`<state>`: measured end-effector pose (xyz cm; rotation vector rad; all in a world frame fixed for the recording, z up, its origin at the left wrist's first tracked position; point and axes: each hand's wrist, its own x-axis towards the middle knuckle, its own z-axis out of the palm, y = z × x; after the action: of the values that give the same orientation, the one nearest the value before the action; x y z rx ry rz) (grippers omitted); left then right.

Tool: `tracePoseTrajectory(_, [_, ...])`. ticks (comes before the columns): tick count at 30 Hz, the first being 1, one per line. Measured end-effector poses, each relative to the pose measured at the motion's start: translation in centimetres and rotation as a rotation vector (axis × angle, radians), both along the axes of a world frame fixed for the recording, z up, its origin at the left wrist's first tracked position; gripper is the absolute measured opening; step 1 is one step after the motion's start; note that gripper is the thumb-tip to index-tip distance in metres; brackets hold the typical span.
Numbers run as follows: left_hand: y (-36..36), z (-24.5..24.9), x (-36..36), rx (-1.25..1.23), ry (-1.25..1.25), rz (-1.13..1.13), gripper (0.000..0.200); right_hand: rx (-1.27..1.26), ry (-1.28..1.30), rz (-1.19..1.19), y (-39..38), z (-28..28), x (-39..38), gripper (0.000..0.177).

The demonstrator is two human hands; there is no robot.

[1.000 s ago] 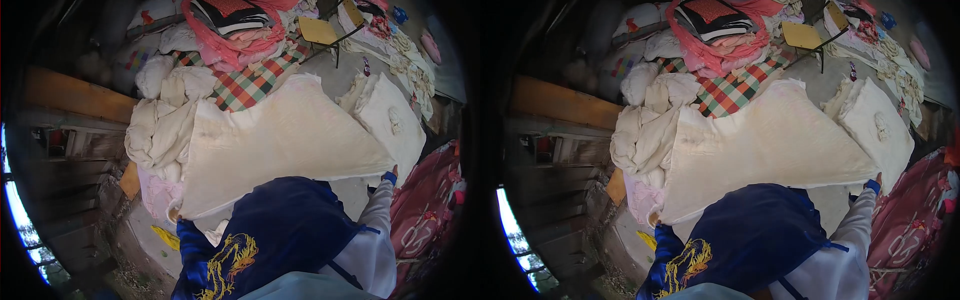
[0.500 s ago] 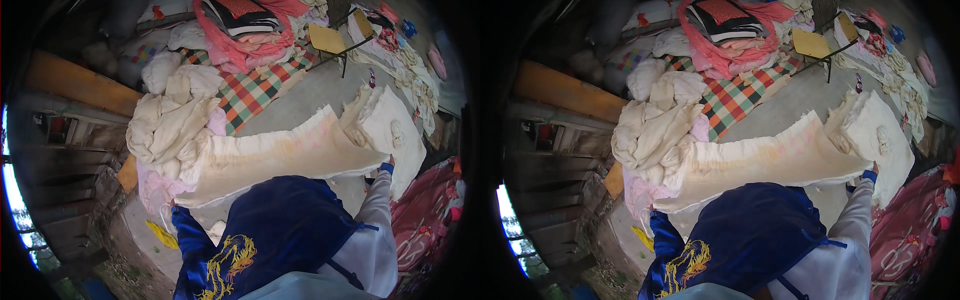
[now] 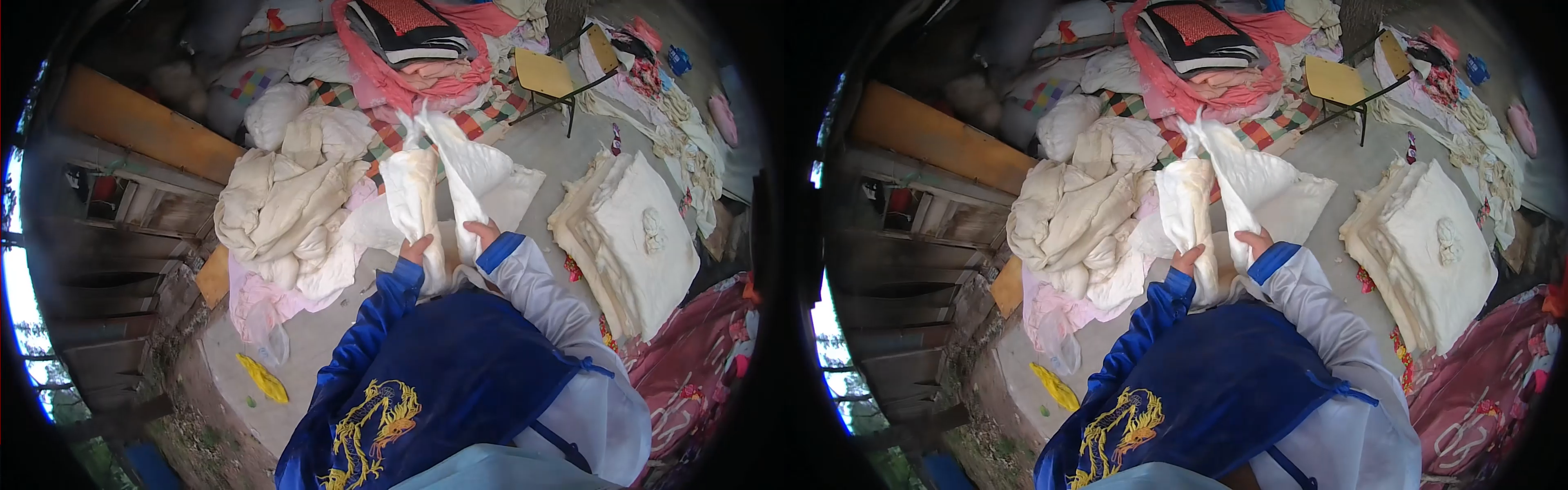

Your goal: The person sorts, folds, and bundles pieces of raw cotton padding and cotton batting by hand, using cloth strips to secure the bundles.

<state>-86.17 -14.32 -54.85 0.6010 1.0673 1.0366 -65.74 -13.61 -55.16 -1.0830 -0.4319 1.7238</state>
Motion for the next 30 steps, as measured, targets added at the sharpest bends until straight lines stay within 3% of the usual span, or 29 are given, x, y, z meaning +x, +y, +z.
tracePoseTrajectory(1, [-0.7, -1.2, 1.2, 0.034, 0.005, -0.036, 0.042, 0.058, -0.04, 0.089, -1.1, -0.3, -1.5, 0.049])
tracePoseTrajectory(2, [-1.4, -3.6, 1.9, -0.1, -0.021, -0.035, 0.044, 0.117, -0.08, 0.175, -1.9, -0.8, -2.5, 0.05])
tracePoseTrajectory(4, [-2.4, -0.8, 2.3, -0.16, 0.292, -0.107, 0.051, 0.103, -0.153, 0.266, -2.7, -0.9, -2.4, 0.058])
tracePoseTrajectory(6, [-2.6, -1.6, 1.1, -0.196, 0.452, -0.394, 0.059, 0.062, -0.173, 0.331, -3.5, -0.2, -1.7, 0.062])
tracePoseTrajectory(8, [-2.7, -3.2, 0.4, -0.261, 0.425, -0.429, 0.064, 0.15, -0.326, 0.423, -4.8, -0.8, -2.1, 0.069])
tracePoseTrajectory(10, [-2.2, -4.0, 0.6, -0.351, 0.214, -0.21, 0.066, 0.277, -0.367, 0.494, -5.7, -3.0, -2.8, 0.073])
tracePoseTrajectory(11, [-2.0, -3.8, 0.4, -0.513, -0.231, -0.188, 0.062, 0.282, -0.496, 0.622, -5.8, -4.2, -2.8, 0.072])
tracePoseTrajectory(14, [-1.6, -6.5, -0.4, -0.595, -0.32, -0.329, 0.062, 0.42, -0.721, 0.818, -5.9, -2.8, -3.2, 0.065])
tracePoseTrajectory(15, [-1.0, -13.5, -1.7, -0.495, -0.167, -0.375, 0.059, 0.499, -0.848, 0.811, -6.0, -2.2, -3.1, 0.067])
tracePoseTrajectory(18, [1.1, -2.9, 1.3, -0.14, 0.582, -0.104, 0.051, 0.302, -1.015, 0.568, -6.5, 1.4, -1.9, 0.076])
tracePoseTrajectory(19, [1.8, 1.5, 2.4, -0.007, 0.642, -0.097, 0.048, 0.244, -1.072, 0.492, -6.2, 1.3, -0.9, 0.083])
tracePoseTrajectory(21, [3.2, 6.1, 3.8, 0.255, 0.743, -0.074, 0.042, 0.115, -1.287, 0.359, -5.3, 0.1, 2.2, 0.077])
tracePoseTrajectory(22, [3.3, 8.1, 5.9, 0.364, 0.442, 0.138, 0.039, 0.072, -1.351, 0.255, -5.1, -1.5, 3.8, 0.073])
tracePoseTrajectory(24, [5.1, 8.9, 6.8, 0.241, 0.344, 0.152, 0.035, -0.041, -1.419, 0.116, -4.6, -4.7, 6.8, 0.07])
tracePoseTrajectory(26, [6.4, 12.8, 7.9, 0.403, 0.146, 0.147, 0.034, -0.173, -1.437, 0.044, -3.9, -6.5, 9.4, 0.069])
tracePoseTrajectory(29, [8.1, 19.3, 8.4, 0.508, 0.094, 0.138, 0.032, -0.237, -1.497, -0.235, -3.3, -5.3, 11.2, 0.054])
tracePoseTrajectory(30, [8.9, 21.3, 8.2, 0.551, 0.116, 0.137, 0.033, -0.293, -1.423, -0.206, -2.9, -5.2, 12.2, 0.054])
